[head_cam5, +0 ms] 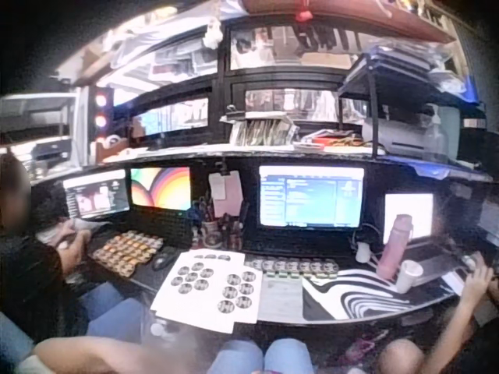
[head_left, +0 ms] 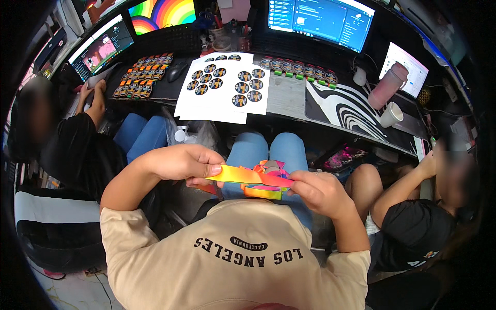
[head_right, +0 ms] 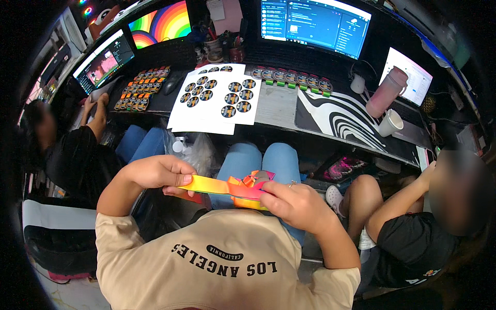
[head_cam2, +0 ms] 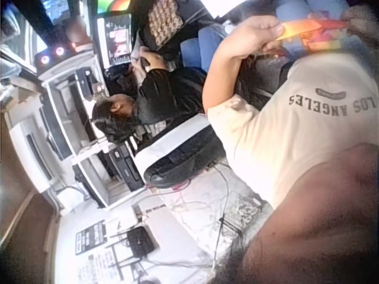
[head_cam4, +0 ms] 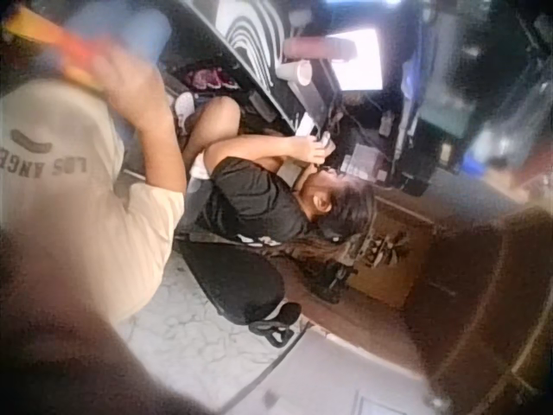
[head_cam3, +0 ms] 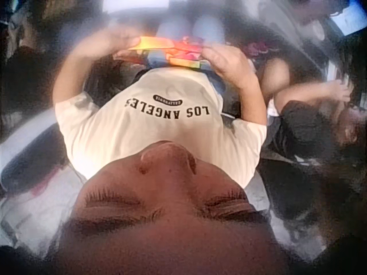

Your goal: The person repeatedly picks a circular sticker, places it on a small cylindrical object, and wraps a colorful ribbon around it to form a keychain. They place each finished keychain on the desk and continue the cycle with new stickers and ribbons.

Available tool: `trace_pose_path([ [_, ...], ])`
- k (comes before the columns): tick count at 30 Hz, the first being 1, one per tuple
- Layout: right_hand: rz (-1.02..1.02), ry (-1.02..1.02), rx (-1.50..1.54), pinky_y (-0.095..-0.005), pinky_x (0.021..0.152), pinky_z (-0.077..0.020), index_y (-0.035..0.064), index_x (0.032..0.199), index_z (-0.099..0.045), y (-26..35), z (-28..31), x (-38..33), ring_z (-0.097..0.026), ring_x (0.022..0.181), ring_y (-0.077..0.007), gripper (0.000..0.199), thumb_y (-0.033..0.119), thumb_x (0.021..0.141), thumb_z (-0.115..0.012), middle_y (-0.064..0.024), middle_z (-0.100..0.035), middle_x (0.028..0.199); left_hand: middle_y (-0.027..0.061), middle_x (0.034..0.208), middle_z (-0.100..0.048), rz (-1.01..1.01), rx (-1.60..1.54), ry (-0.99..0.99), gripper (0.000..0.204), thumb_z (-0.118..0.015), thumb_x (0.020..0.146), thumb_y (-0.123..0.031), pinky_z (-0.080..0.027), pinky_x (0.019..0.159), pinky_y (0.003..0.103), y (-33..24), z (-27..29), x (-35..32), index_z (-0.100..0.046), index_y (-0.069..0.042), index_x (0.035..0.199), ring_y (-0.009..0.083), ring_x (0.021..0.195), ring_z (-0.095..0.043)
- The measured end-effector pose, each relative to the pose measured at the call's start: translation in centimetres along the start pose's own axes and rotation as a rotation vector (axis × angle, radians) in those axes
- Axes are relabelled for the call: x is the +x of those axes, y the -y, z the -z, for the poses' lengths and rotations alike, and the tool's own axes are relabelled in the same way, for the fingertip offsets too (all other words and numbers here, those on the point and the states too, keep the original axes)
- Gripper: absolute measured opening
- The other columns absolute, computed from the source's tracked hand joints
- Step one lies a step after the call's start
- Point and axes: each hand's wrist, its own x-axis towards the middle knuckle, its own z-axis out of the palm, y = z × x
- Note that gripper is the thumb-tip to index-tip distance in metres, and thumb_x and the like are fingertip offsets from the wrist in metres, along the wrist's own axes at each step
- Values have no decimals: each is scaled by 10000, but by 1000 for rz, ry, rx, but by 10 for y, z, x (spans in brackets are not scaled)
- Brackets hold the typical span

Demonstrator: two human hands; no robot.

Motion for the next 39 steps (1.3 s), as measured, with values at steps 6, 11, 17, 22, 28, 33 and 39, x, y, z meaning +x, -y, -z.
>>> trace_pose_path([
  [6,80,-21,-34,-246,467,-490,102,868,-650,8,11,4,-642,629,-203,149,79,731,-704,-149,-648,1030,-44,553,-401,12,-17,-35,360,-450,1009,-281,-292,511,219,-1,0,-2,-620,29,939,56,505,-352],
  [11,8,-12,70,-267,524,-505,83,934,-667,6,18,8,-643,684,-231,209,59,730,-706,-148,-630,1031,-54,570,-403,-8,10,-20,376,-447,1013,-313,-304,510,217,-3,6,-1,-627,16,981,45,521,-354],
  [17,-121,-116,132,-315,587,-521,42,955,-589,-2,6,8,-649,742,-270,321,-10,690,-763,-138,-639,934,-49,562,-402,-15,15,-20,387,-438,1016,-321,-305,509,218,-2,5,-1,-627,14,982,49,516,-357],
  [22,-159,-142,149,-319,602,-527,34,921,-577,-2,5,8,-655,751,-282,319,-20,668,-765,-141,-645,917,-43,553,-398,-18,2,-23,391,-437,1015,-319,-301,507,222,-3,3,-1,-620,23,967,56,504,-352],
  [28,11,-114,-125,-361,627,-535,16,884,-611,-15,11,4,-655,751,-267,192,52,701,-657,-135,-648,1003,-37,546,-396,-25,-14,-73,371,-448,1007,-286,-295,501,221,-7,1,-1,-608,41,933,59,484,-342],
  [33,55,-223,-401,-367,651,-523,25,865,-615,-30,9,2,-610,792,-259,191,64,681,-646,-120,-648,1011,-37,547,-398,-27,-28,-77,351,-429,1013,-260,-294,493,218,-6,1,2,-598,39,942,53,481,-338],
  [39,34,-261,-455,-357,666,-523,8,846,-613,-32,4,-2,-589,798,-258,175,64,684,-649,-131,-629,954,-39,558,-394,-3,-42,-98,352,-431,1017,-286,-279,497,222,-4,3,4,-601,21,980,54,502,-320],
])
